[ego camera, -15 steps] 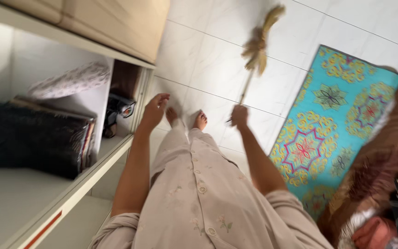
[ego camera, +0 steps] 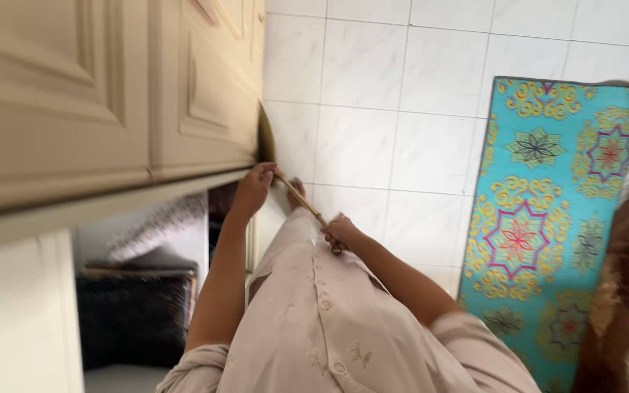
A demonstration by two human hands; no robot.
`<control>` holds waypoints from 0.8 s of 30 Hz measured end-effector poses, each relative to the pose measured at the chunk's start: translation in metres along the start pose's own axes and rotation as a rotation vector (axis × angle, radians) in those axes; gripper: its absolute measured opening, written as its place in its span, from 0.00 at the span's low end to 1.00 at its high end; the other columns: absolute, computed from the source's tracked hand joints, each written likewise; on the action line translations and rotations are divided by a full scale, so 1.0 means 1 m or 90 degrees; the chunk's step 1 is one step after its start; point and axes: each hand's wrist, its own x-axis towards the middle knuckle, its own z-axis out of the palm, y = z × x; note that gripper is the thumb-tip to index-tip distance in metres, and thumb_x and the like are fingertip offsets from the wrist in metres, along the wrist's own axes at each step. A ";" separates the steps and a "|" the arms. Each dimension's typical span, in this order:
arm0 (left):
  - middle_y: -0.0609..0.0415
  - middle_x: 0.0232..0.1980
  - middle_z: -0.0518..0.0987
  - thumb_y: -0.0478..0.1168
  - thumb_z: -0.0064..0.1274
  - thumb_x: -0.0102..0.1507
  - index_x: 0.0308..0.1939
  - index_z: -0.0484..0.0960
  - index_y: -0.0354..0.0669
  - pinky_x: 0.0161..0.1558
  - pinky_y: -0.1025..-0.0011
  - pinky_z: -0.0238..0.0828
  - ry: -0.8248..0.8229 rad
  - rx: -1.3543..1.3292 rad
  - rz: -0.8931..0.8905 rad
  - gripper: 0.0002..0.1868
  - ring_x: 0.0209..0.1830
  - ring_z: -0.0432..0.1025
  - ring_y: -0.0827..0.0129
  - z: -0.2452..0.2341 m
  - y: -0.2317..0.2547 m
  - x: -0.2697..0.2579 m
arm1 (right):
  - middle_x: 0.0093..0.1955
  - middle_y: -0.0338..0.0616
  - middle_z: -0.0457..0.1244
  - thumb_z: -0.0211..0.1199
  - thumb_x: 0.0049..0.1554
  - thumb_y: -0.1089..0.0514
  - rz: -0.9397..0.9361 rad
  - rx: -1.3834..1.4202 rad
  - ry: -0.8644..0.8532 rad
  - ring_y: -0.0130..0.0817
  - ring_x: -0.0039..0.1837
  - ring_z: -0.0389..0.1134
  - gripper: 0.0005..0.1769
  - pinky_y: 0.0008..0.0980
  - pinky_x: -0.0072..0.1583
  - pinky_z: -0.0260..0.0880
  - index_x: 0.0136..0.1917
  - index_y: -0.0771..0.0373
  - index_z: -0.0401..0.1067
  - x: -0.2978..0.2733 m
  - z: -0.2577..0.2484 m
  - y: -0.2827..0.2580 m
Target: The person sweeps the tiled floor using a broom, moving a play mat to reach the surface underneath and collecting debris near a corner and a cabinet.
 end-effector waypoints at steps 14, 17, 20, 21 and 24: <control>0.48 0.58 0.82 0.38 0.44 0.71 0.60 0.78 0.38 0.63 0.69 0.68 -0.117 -0.030 -0.052 0.16 0.61 0.75 0.66 -0.049 0.003 0.069 | 0.25 0.47 0.61 0.64 0.55 0.69 0.033 0.177 0.056 0.26 0.24 0.56 0.06 0.27 0.25 0.51 0.37 0.77 0.74 0.160 -0.032 -0.154; 0.49 0.58 0.83 0.39 0.43 0.71 0.60 0.78 0.39 0.63 0.69 0.69 -0.122 -0.012 -0.104 0.16 0.61 0.76 0.67 -0.055 0.016 0.083 | 0.27 0.45 0.60 0.66 0.55 0.70 0.017 0.262 0.062 0.27 0.24 0.57 0.06 0.28 0.25 0.55 0.38 0.75 0.71 0.145 -0.054 -0.162; 0.48 0.58 0.83 0.40 0.44 0.71 0.60 0.79 0.39 0.64 0.70 0.68 -0.111 0.028 -0.089 0.17 0.61 0.76 0.66 -0.060 0.032 0.098 | 0.27 0.47 0.60 0.64 0.56 0.67 0.033 0.216 0.145 0.28 0.24 0.57 0.06 0.29 0.25 0.54 0.39 0.74 0.75 0.124 -0.078 -0.166; 0.48 0.58 0.83 0.40 0.44 0.71 0.60 0.79 0.39 0.64 0.70 0.68 -0.110 0.027 -0.086 0.17 0.61 0.76 0.66 -0.060 0.034 0.106 | 0.27 0.46 0.61 0.65 0.55 0.67 0.009 0.220 0.157 0.28 0.24 0.57 0.06 0.29 0.24 0.53 0.38 0.75 0.74 0.119 -0.092 -0.167; 0.50 0.63 0.79 0.42 0.42 0.73 0.63 0.77 0.42 0.66 0.70 0.65 -0.134 0.007 -0.108 0.17 0.65 0.73 0.67 -0.060 0.034 0.121 | 0.28 0.45 0.62 0.66 0.55 0.67 -0.013 0.216 0.220 0.27 0.24 0.58 0.06 0.28 0.25 0.53 0.38 0.74 0.74 0.100 -0.121 -0.154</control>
